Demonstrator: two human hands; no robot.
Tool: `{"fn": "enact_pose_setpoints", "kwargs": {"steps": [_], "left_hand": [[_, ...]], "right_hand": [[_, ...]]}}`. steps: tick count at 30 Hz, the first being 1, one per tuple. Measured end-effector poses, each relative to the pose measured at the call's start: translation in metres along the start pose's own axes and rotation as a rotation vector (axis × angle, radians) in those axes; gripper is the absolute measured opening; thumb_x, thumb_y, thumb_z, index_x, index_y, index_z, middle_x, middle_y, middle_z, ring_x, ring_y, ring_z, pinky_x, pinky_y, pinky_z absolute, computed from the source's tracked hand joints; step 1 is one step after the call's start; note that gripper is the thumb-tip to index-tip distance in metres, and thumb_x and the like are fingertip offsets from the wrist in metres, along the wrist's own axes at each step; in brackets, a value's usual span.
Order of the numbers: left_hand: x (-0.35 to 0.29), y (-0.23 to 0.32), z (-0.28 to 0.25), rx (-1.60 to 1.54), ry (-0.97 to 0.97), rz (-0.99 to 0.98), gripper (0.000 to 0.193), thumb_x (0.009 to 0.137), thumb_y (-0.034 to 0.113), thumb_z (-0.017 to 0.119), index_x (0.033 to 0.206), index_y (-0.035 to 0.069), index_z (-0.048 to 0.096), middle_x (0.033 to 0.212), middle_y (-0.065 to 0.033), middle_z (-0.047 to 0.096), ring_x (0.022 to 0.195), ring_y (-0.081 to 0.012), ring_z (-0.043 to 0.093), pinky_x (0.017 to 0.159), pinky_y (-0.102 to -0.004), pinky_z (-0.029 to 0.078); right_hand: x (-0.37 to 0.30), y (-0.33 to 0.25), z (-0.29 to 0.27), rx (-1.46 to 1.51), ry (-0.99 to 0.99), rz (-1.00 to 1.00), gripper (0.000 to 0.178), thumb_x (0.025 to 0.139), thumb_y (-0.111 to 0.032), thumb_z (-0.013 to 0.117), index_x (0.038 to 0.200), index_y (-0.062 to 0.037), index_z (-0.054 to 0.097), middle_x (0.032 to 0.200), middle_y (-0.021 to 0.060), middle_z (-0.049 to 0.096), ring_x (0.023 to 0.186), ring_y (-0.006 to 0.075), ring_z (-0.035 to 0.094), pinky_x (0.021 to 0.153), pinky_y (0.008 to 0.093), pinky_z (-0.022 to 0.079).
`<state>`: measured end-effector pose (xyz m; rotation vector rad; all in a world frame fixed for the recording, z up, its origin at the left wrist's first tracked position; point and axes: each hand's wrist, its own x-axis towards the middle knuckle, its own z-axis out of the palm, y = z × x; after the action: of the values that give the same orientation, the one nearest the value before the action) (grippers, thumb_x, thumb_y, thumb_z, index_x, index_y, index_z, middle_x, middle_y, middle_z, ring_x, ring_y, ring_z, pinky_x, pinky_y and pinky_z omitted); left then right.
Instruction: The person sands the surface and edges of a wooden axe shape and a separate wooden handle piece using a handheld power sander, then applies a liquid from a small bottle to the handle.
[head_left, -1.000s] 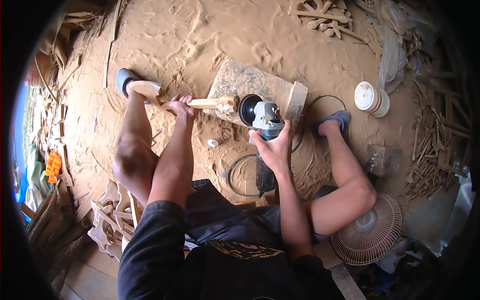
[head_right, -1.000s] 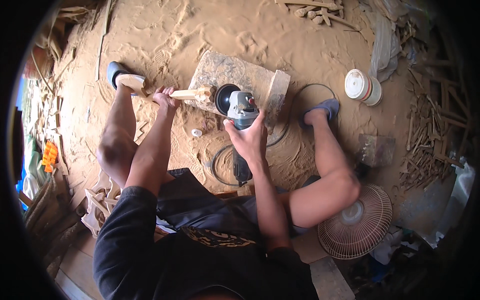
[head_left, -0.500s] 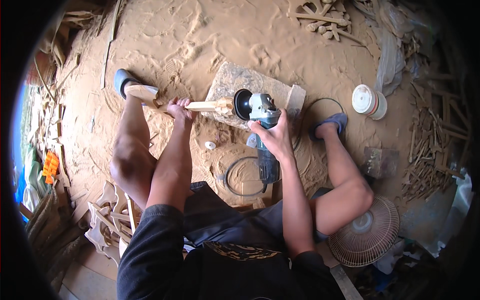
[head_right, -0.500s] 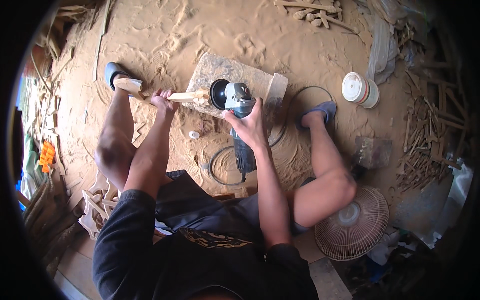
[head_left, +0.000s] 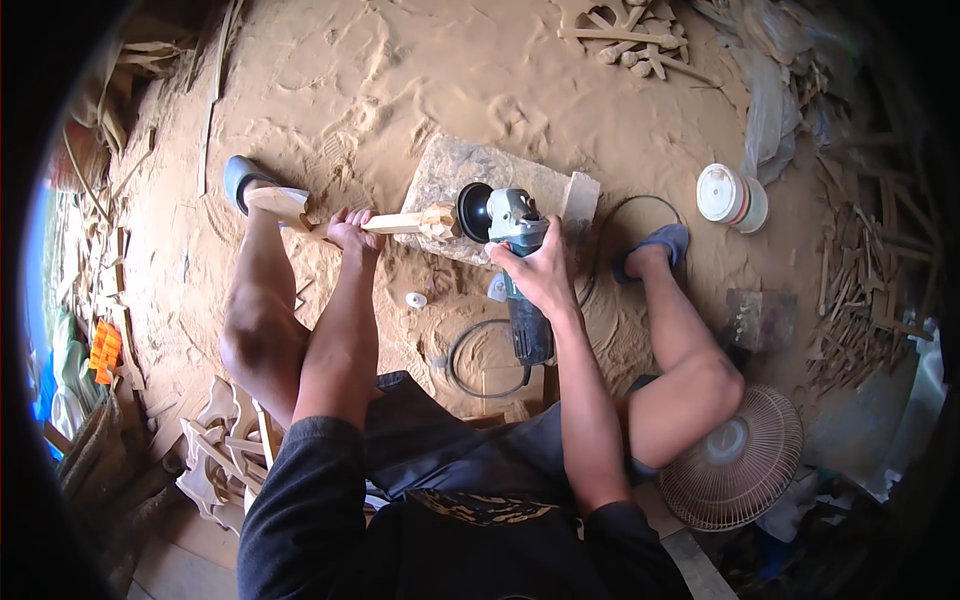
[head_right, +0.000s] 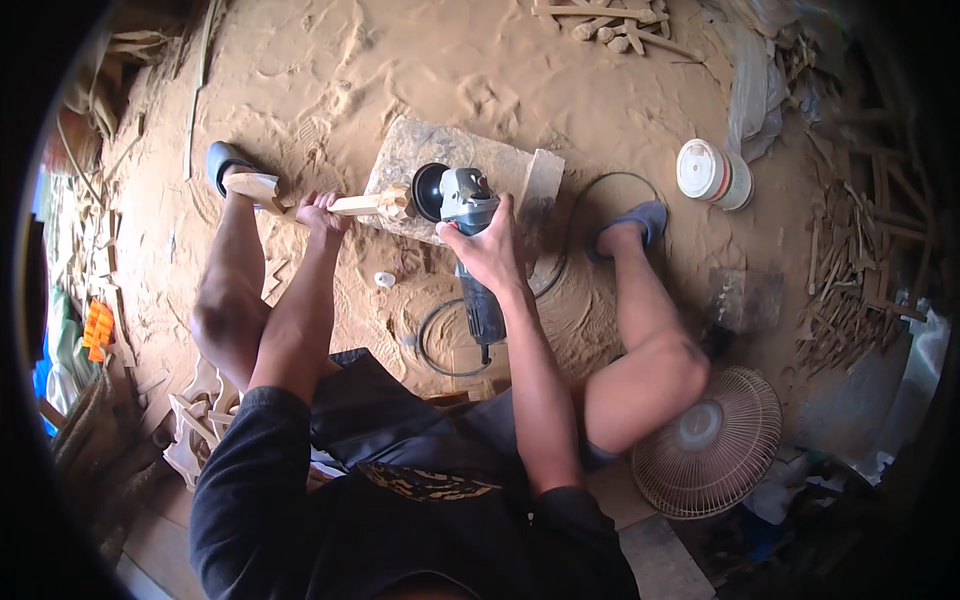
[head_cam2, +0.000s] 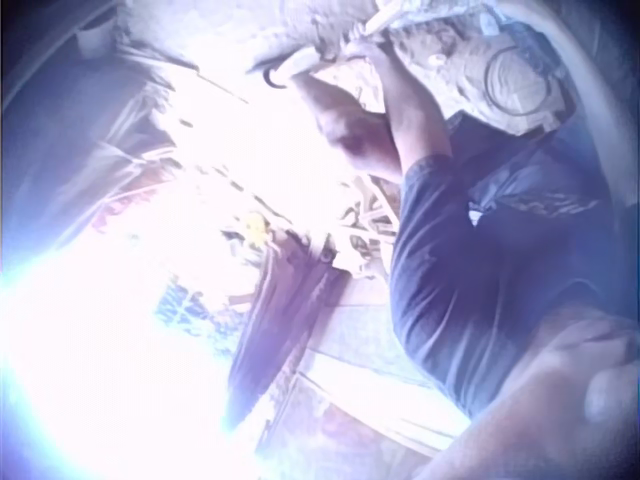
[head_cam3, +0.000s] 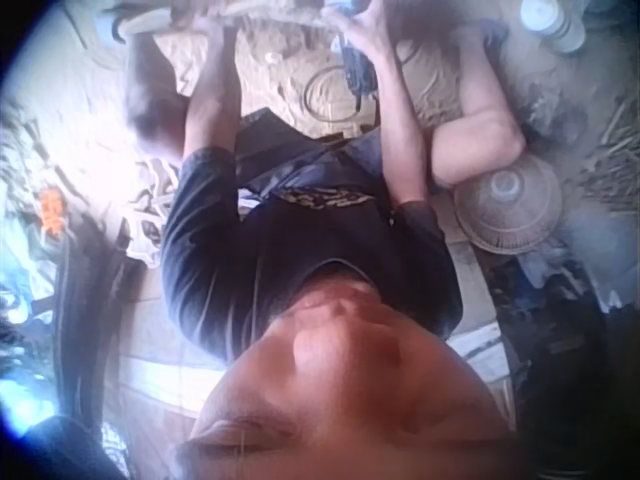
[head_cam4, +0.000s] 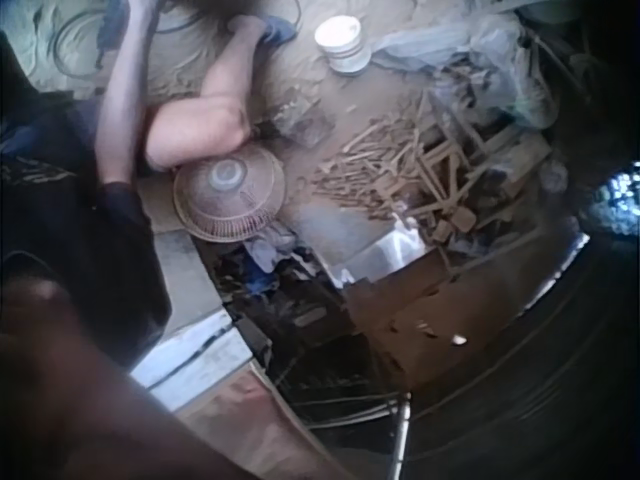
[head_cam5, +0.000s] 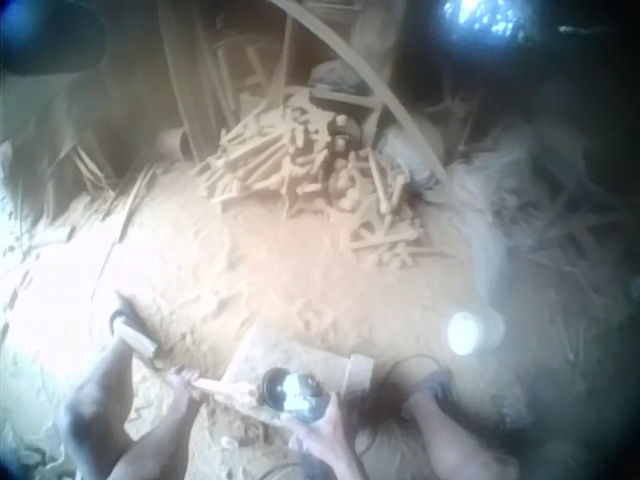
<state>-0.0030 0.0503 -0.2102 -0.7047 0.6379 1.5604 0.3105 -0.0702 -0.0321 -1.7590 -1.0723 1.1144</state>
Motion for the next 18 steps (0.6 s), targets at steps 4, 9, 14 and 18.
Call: {"fn": "enact_pose_setpoints", "kwargs": {"steps": [4, 9, 14, 18], "left_hand": [[0.007, 0.014, -0.003, -0.007, -0.062, -0.065, 0.043, 0.092, 0.026, 0.051, 0.059, 0.021, 0.024, 0.05, 0.006, 0.024, 0.04, -0.0142, 0.028, 0.038, -0.0294, 0.033], [0.004, -0.004, -0.005, -0.038, -0.382, -0.3, 0.043, 0.092, 0.028, 0.057, 0.056, 0.021, 0.034, 0.049, 0.0067, 0.032, 0.041, -0.0123, 0.032, 0.042, -0.0287, 0.033], [0.015, 0.0, -0.017, -0.17, -0.4, -0.326, 0.043, 0.093, 0.027, 0.057, 0.057, 0.02, 0.035, 0.05, 0.0067, 0.032, 0.043, -0.0114, 0.033, 0.043, -0.0276, 0.034], [0.023, 0.008, -0.017, -0.102, -0.37, -0.281, 0.046, 0.096, 0.029, 0.056, 0.058, 0.02, 0.034, 0.05, 0.0067, 0.031, 0.042, -0.0115, 0.034, 0.043, -0.0275, 0.035]], "right_hand": [[0.001, 0.008, -0.005, -0.292, 0.037, -0.044, 0.089, 0.073, -0.04, 0.089, 0.133, 0.0107, 0.047, 0.109, 0.0278, 0.071, 0.098, 0.0402, 0.073, 0.087, 0.0481, 0.057], [-0.027, 0.012, -0.013, -0.101, 0.105, 0.016, 0.086, 0.075, -0.036, 0.09, 0.131, 0.0124, 0.047, 0.11, 0.0286, 0.07, 0.098, 0.0398, 0.073, 0.087, 0.0482, 0.057], [-0.052, -0.013, -0.012, -0.138, 0.086, -0.021, 0.085, 0.077, -0.033, 0.09, 0.134, 0.012, 0.045, 0.109, 0.0287, 0.07, 0.098, 0.0376, 0.073, 0.086, 0.0474, 0.057], [-0.062, -0.031, -0.004, -0.202, 0.05, -0.092, 0.096, 0.077, -0.032, 0.089, 0.145, 0.0109, 0.038, 0.112, 0.028, 0.071, 0.098, 0.0391, 0.074, 0.086, 0.0471, 0.057]]}}
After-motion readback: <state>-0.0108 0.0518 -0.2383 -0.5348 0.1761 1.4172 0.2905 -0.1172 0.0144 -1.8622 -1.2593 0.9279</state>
